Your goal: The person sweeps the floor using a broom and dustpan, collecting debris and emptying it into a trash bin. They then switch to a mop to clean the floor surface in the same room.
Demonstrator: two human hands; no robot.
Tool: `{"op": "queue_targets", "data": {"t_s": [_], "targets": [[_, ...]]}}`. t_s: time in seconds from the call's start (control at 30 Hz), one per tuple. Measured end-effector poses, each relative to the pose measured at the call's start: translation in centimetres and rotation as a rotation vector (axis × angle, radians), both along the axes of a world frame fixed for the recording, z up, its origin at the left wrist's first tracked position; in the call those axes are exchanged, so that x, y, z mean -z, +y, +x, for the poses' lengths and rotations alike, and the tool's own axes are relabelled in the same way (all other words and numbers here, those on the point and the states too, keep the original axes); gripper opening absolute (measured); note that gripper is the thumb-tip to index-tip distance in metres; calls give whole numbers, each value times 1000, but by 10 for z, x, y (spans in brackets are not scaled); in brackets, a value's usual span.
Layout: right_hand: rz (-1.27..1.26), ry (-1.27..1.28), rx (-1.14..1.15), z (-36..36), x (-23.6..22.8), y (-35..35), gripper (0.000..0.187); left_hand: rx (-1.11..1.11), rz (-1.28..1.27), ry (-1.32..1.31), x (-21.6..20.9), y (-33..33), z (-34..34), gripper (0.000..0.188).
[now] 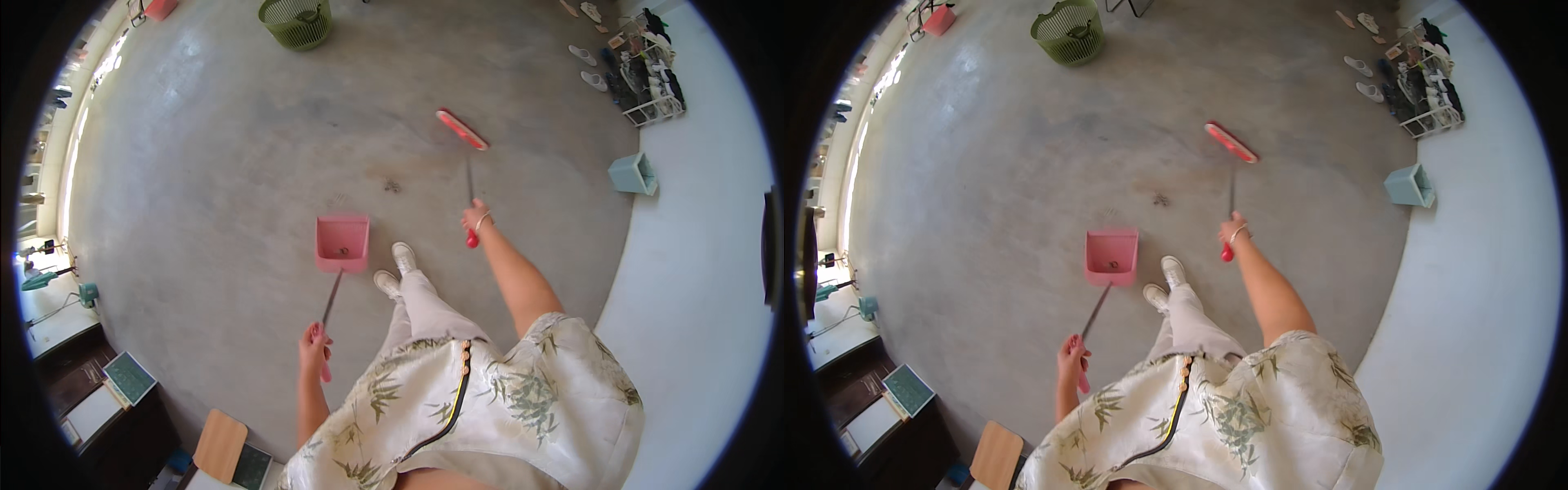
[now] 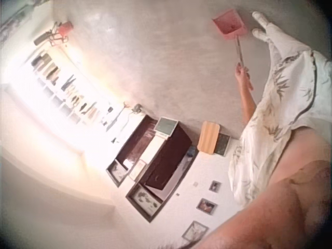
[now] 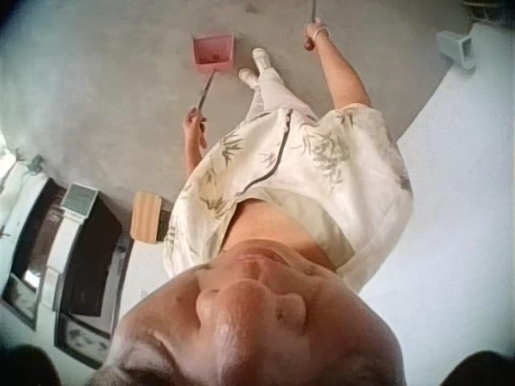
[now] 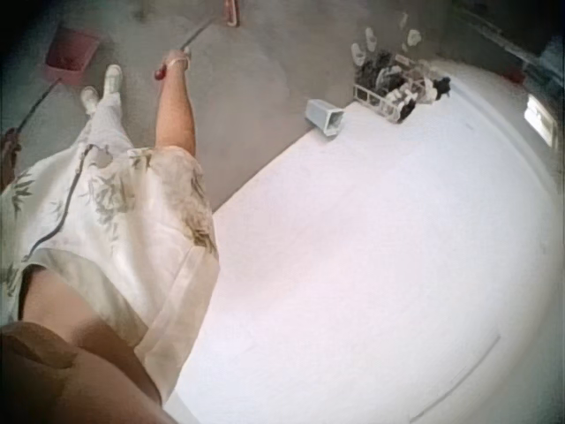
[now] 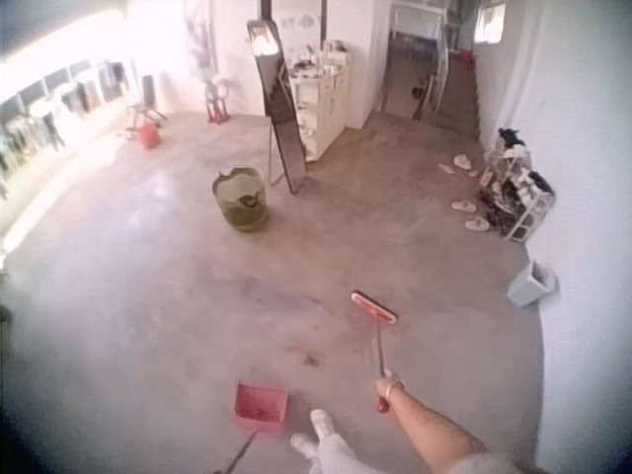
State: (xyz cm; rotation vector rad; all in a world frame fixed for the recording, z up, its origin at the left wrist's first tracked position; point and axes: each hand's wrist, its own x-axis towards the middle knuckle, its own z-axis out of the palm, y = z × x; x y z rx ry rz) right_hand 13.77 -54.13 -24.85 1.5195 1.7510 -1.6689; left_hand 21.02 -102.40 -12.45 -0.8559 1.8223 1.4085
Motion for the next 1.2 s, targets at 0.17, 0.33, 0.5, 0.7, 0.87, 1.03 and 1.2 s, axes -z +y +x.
{"op": "queue_targets", "data": {"t_s": [0.17, 0.33, 0.5, 0.7, 0.87, 1.03, 1.2], "targets": [[7, -73, 129, -46, 42, 59, 34, -55, -2, 0, 12, -10, -8, 34], [-108, -121, 73, 48, 128, -78, 46, -14, -12, -76, 18, -6, -47, 35], [-393, -146, -1, 37, -42, -114, 65, 7, -53, -91, 12, -5, -71, 27], [-229, 63, -223, -8, -75, -75, 61, -16, -74, -102, 16, -9, -64, 28], [223, 32, -444, -121, 35, -43, 59, -25, -75, -118, 14, -5, -70, 29], [374, -58, -571, -159, 114, -37, 56, 2, -93, -126, 12, -9, -78, 29], [124, -259, -652, -6, 45, -106, 64, -29, -89, -140, 17, -17, -71, 30]]}}
